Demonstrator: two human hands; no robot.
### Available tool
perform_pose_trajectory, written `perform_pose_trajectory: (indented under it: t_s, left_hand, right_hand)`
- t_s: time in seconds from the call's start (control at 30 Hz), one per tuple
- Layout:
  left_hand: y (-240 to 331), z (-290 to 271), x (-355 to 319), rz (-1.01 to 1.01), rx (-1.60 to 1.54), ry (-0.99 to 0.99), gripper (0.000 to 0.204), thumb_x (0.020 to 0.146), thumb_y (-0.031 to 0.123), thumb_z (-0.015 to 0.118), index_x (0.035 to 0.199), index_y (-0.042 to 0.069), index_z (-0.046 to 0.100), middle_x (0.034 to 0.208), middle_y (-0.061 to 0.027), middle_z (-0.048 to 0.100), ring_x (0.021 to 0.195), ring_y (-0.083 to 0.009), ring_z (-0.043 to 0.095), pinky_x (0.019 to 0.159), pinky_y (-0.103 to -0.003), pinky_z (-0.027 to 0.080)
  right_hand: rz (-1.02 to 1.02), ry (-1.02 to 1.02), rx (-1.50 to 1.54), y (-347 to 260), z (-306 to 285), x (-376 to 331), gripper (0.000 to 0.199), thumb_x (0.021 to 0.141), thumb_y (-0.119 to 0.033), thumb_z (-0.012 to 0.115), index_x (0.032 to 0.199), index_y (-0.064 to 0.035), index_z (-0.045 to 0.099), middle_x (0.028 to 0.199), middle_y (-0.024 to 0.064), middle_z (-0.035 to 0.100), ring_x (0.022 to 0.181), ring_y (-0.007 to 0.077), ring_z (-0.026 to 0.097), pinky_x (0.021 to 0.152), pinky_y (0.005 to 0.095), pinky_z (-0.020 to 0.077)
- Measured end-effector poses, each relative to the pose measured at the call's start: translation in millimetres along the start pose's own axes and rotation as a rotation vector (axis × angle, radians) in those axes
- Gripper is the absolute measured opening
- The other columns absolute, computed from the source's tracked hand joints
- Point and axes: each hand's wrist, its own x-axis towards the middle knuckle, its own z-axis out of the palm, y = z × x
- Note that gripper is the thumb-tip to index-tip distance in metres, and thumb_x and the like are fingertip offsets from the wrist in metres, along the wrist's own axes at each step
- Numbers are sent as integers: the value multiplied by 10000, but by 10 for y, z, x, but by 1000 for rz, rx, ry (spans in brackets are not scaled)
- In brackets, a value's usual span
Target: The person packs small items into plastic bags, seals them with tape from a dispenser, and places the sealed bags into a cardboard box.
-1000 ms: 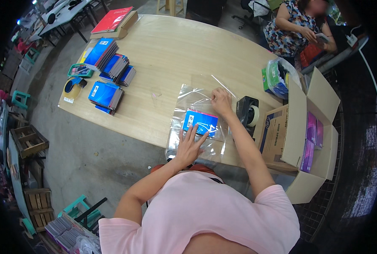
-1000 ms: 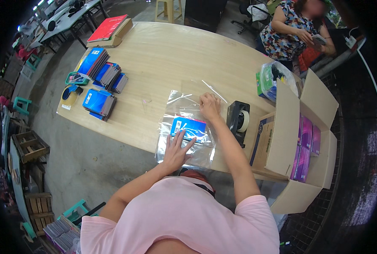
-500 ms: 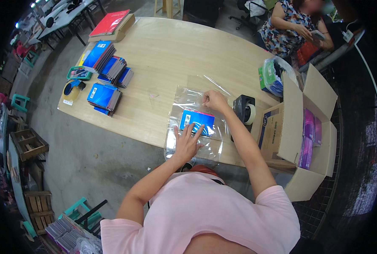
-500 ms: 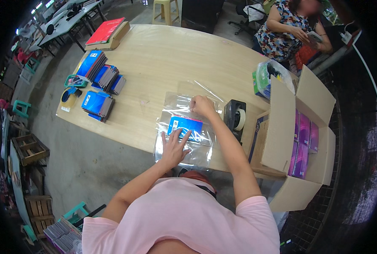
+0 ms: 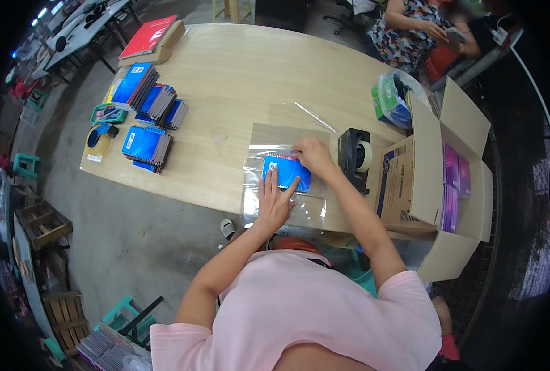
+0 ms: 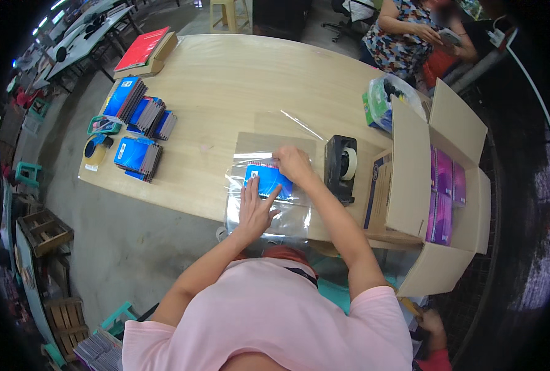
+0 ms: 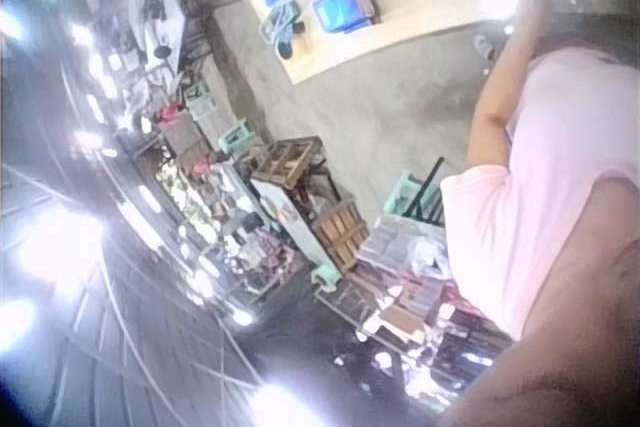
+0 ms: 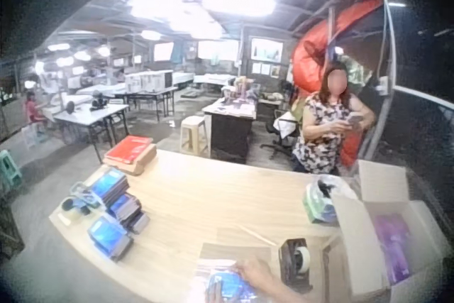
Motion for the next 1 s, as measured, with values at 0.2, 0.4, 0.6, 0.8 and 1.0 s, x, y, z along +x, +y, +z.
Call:
perform_pose_trajectory:
  t_s: [0.2, 0.4, 0.6, 0.8, 1.0]
  left_hand:
    - [-203, -49, 4, 104, 0, -89, 870, 675, 251, 854, 1445, 299, 453, 1518, -343, 222, 1424, -518, 212, 1127, -607, 240]
    - [-663, -49, 151, 345, 0, -145, 769, 672, 268, 858, 1366, 243, 527, 1535, -332, 212, 1433, -496, 216, 1138, -605, 234]
    - [-901, -36, 231, 469, -10, -112, 606, 778, 179, 738, 1348, 223, 537, 1532, -307, 256, 1433, -485, 228, 1152, -601, 204]
    - [-880, 11, 201, 428, -42, -94, 540, 826, 139, 644, 1352, 189, 530, 1506, -346, 262, 1427, -509, 218, 1153, -597, 197]
    - [-902, 0, 137, 462, -128, -65, 551, 864, 116, 551, 1409, 145, 483, 1497, -371, 252, 1427, -530, 194, 1164, -604, 163]
  right_hand:
    - [-68, 288, 63, -386, 110, -289, 138, 796, -86, 643, 881, -97, 751, 848, 104, 632, 842, 314, 646, 722, 438, 543]
    - [301, 334, 1, -721, 421, -464, 150, 777, -56, 656, 892, -86, 748, 877, 97, 629, 857, 301, 636, 736, 418, 537]
    - [463, 508, -95, -941, 682, -455, 167, 779, -44, 647, 902, -89, 751, 871, 110, 630, 895, 315, 629, 773, 437, 525]
    - [493, 495, -118, -966, 691, -401, 150, 780, -67, 676, 908, -76, 755, 894, 125, 635, 875, 319, 628, 767, 426, 514]
    - [496, 518, -149, -1050, 721, -371, 150, 741, -38, 628, 844, -78, 730, 872, 124, 627, 920, 328, 613, 802, 445, 504]
